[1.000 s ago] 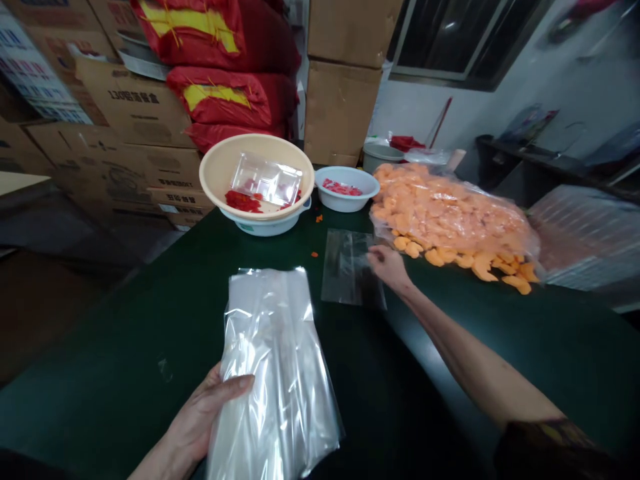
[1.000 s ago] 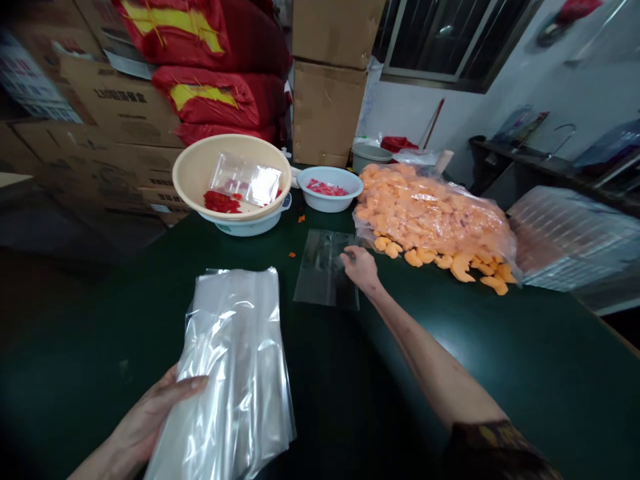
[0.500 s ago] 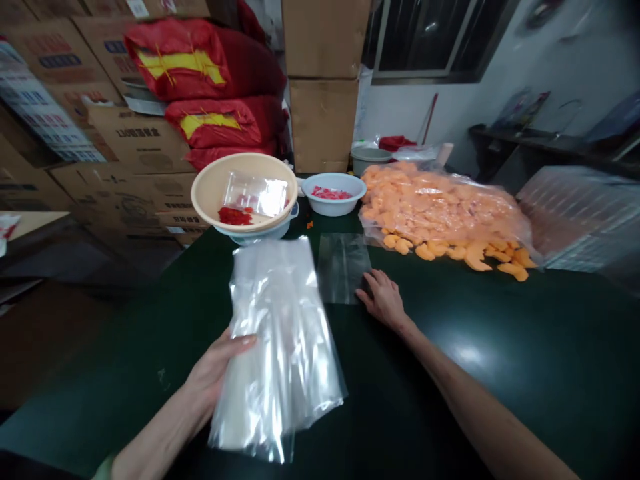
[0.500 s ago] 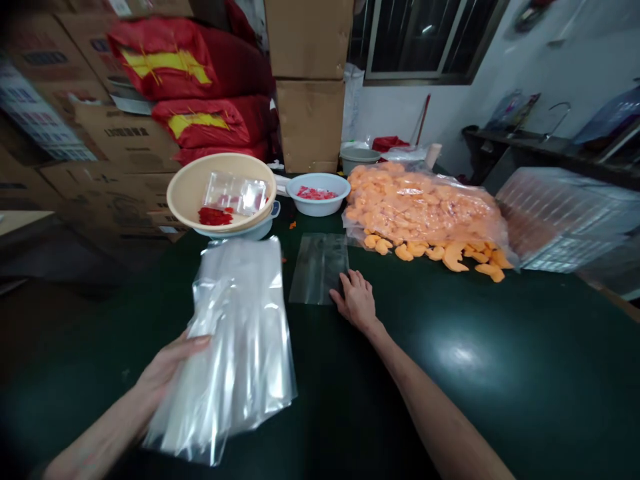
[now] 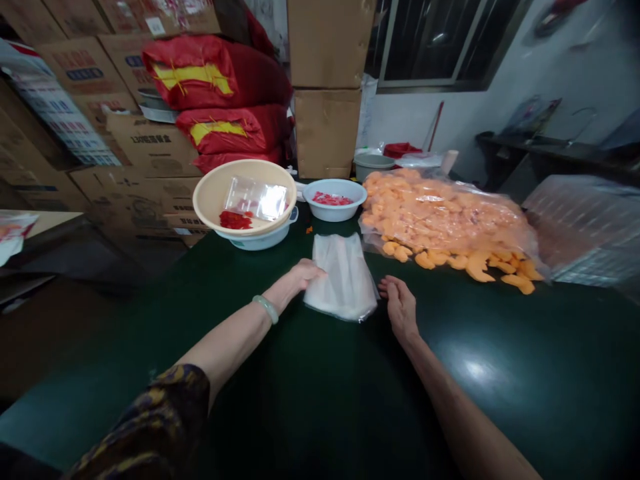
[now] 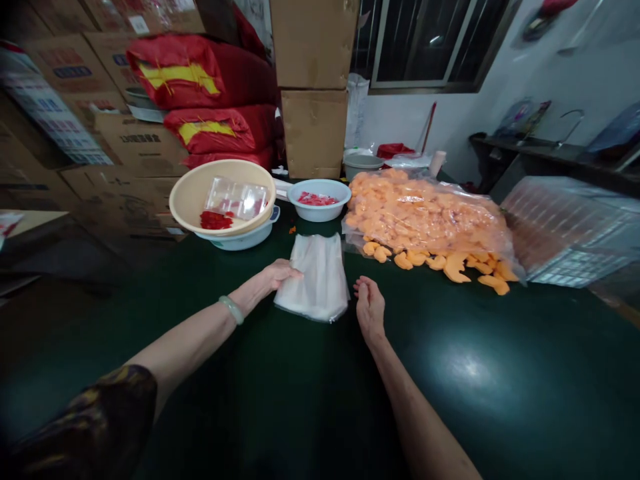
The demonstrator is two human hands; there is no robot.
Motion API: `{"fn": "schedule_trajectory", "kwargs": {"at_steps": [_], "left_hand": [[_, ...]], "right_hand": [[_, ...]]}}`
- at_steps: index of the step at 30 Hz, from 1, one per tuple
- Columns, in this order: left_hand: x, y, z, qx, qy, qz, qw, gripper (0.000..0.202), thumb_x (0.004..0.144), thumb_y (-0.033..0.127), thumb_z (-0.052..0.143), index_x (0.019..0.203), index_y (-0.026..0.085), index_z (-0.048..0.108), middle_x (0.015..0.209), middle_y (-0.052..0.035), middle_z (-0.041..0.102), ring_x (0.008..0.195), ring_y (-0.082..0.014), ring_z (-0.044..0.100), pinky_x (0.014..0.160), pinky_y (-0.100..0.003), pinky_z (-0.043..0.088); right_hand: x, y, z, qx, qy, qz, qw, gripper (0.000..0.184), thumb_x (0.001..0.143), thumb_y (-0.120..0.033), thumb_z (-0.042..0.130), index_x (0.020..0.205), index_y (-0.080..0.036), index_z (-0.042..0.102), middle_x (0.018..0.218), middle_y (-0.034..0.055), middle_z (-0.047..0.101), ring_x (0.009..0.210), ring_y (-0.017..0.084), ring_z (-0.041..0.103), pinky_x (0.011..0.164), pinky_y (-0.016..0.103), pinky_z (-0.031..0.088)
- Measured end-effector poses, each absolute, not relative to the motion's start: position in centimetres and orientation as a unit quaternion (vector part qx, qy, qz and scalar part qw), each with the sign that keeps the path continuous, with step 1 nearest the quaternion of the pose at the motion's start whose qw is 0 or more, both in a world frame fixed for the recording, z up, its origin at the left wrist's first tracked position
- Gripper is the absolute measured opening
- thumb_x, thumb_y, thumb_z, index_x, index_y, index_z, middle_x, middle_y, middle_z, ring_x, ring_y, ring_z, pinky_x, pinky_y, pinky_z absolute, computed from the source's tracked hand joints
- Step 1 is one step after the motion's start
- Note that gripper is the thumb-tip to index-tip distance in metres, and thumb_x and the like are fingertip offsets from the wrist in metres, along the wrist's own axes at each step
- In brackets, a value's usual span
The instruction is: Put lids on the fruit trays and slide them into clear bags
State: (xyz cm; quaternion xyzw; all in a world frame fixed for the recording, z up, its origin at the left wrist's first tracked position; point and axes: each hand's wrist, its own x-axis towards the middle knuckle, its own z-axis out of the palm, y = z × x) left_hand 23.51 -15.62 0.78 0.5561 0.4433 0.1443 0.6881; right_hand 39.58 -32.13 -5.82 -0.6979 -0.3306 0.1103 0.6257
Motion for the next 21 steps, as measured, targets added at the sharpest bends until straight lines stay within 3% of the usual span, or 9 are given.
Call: {"fn": "schedule_trajectory", "kwargs": {"at_steps": [3,7,11,13,15,18,21], "left_hand": [[23.5,-15.5,1.0,0.603,0.463,0.133,0.635,0.028,0.050,0.006,0.070,0.076,0.007,0.060,0.068,-0.0064,0.065,0.069,-0.0240,0.065,0.066,-0.036,0.055],[23.9,-15.8,1.6,0.682,0.504,0.125,0.515,0.035,0.057,0.011,0.068,0.091,0.007,0.058,0.082,-0.0097,0.065,0.077,-0.0251,0.064,0.064,-0.030,0.052],[24.2,-17.4,2.9,0.775,0.506,0.147,0.348,0.064,0.063,0.016,0.065,0.122,0.010,0.041,0.121,-0.0184,0.049,0.110,-0.0337,0.050,0.083,-0.040,0.045],[24.4,-18.8,3.3,0.846,0.442,0.148,0.258,0.058,0.067,0.016,0.061,0.122,0.012,0.042,0.130,-0.0177,0.040,0.121,-0.0357,0.037,0.096,-0.046,0.034],[24.8,-20.2,3.1,0.911,0.349,0.116,0.187,0.039,0.071,0.013,0.056,0.109,0.012,0.052,0.121,-0.0144,0.048,0.119,-0.0327,0.038,0.099,-0.044,0.028],[25.2,-21.4,1.3,0.959,0.247,0.062,0.123,0.021,0.076,0.013,0.051,0.095,0.011,0.059,0.104,-0.0119,0.056,0.106,-0.0273,0.046,0.094,-0.040,0.030],[25.1,-21.4,-0.9,0.979,0.195,0.065,0.020,0.028,0.081,0.022,0.046,0.105,0.012,0.056,0.115,-0.0129,0.051,0.110,-0.0300,0.040,0.093,-0.047,0.030]], "right_hand": [[39.6,-32.1,-6.3,-0.707,-0.361,0.094,0.600,0.040,0.080,-0.044,0.044,0.099,-0.012,0.058,0.094,0.0139,0.065,0.080,0.020,0.064,0.075,0.037,0.052],[39.9,-32.1,-5.4,-0.738,-0.402,0.031,0.541,0.036,0.081,-0.036,0.040,0.099,-0.010,0.058,0.090,0.0156,0.064,0.077,0.022,0.063,0.071,0.039,0.052],[39.4,-30.5,-2.1,-0.745,-0.492,-0.040,0.448,0.035,0.083,-0.027,0.040,0.108,-0.012,0.057,0.110,0.0165,0.058,0.097,0.025,0.057,0.086,0.042,0.046],[39.0,-28.8,-0.4,-0.731,-0.558,-0.049,0.389,0.033,0.083,-0.022,0.040,0.110,-0.016,0.058,0.120,0.0129,0.055,0.111,0.024,0.050,0.095,0.039,0.039],[38.8,-26.7,0.6,-0.719,-0.616,-0.039,0.320,0.034,0.081,-0.018,0.045,0.112,-0.018,0.058,0.125,0.0110,0.053,0.114,0.023,0.048,0.095,0.036,0.038],[39.3,-23.5,1.0,-0.714,-0.669,0.002,0.206,0.029,0.077,-0.015,0.054,0.104,-0.016,0.063,0.106,0.0111,0.063,0.097,0.022,0.058,0.083,0.033,0.045],[40.9,-20.8,1.0,-0.721,-0.683,0.044,0.111,0.010,0.081,-0.020,0.057,0.082,-0.014,0.065,0.077,0.0051,0.065,0.075,0.016,0.061,0.071,0.031,0.048]]}}
